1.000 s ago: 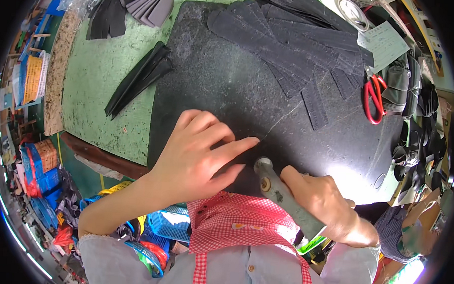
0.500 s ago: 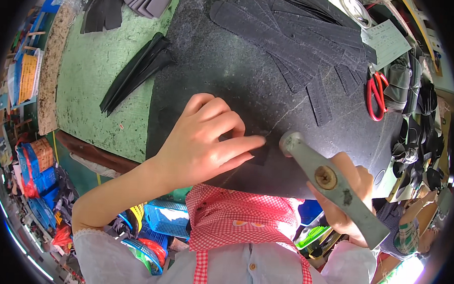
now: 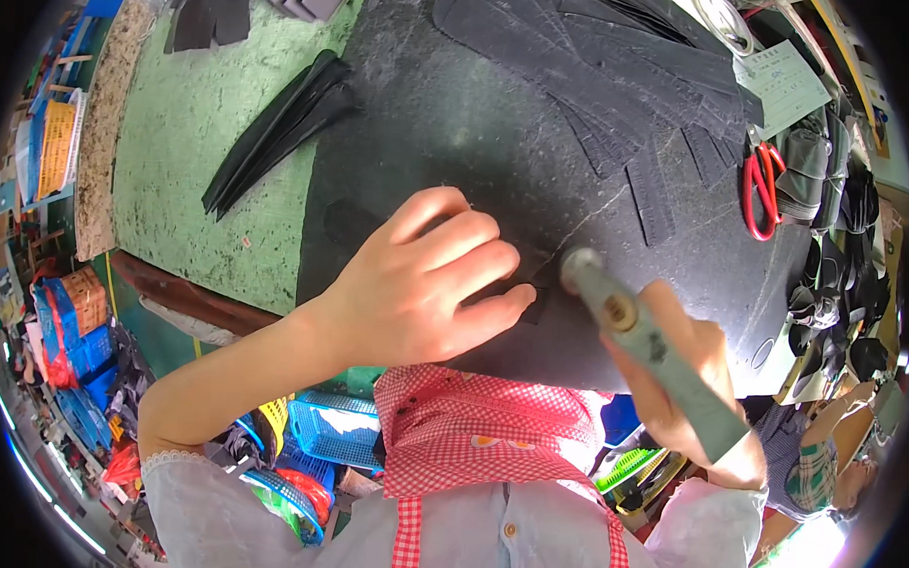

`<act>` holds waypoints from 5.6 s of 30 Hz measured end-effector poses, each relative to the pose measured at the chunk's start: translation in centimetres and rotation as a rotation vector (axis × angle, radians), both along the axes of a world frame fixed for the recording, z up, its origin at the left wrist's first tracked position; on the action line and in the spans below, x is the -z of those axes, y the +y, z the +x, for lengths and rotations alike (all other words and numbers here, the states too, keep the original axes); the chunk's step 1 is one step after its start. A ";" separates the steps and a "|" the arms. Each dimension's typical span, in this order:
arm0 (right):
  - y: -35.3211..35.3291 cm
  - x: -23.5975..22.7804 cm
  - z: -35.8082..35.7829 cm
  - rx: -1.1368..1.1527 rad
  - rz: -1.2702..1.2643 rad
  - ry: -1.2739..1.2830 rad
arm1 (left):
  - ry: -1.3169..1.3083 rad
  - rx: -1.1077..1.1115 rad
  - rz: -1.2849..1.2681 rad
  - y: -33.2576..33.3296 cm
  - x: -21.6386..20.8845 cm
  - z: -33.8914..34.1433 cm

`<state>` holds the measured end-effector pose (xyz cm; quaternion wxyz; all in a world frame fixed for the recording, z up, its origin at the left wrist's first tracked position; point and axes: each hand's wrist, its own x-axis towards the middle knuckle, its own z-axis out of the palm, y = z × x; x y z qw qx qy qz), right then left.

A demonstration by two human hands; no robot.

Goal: Hammering and flattening black leather strips on a workbench as part of shoe component preparation.

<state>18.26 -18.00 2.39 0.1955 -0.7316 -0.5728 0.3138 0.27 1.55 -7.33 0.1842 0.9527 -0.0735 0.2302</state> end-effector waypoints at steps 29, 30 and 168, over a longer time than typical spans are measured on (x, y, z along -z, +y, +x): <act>6.3 0.7 -2.6 -0.187 0.007 -0.005 | 0.052 -0.021 -0.084 6.1 -0.6 -4.3; 6.8 0.6 -3.0 -0.203 0.058 -0.012 | 0.023 -0.020 -0.007 5.9 -0.5 -4.5; 0.4 0.7 1.4 -0.011 0.029 0.038 | 0.098 -0.307 -0.240 -1.5 -0.4 -1.0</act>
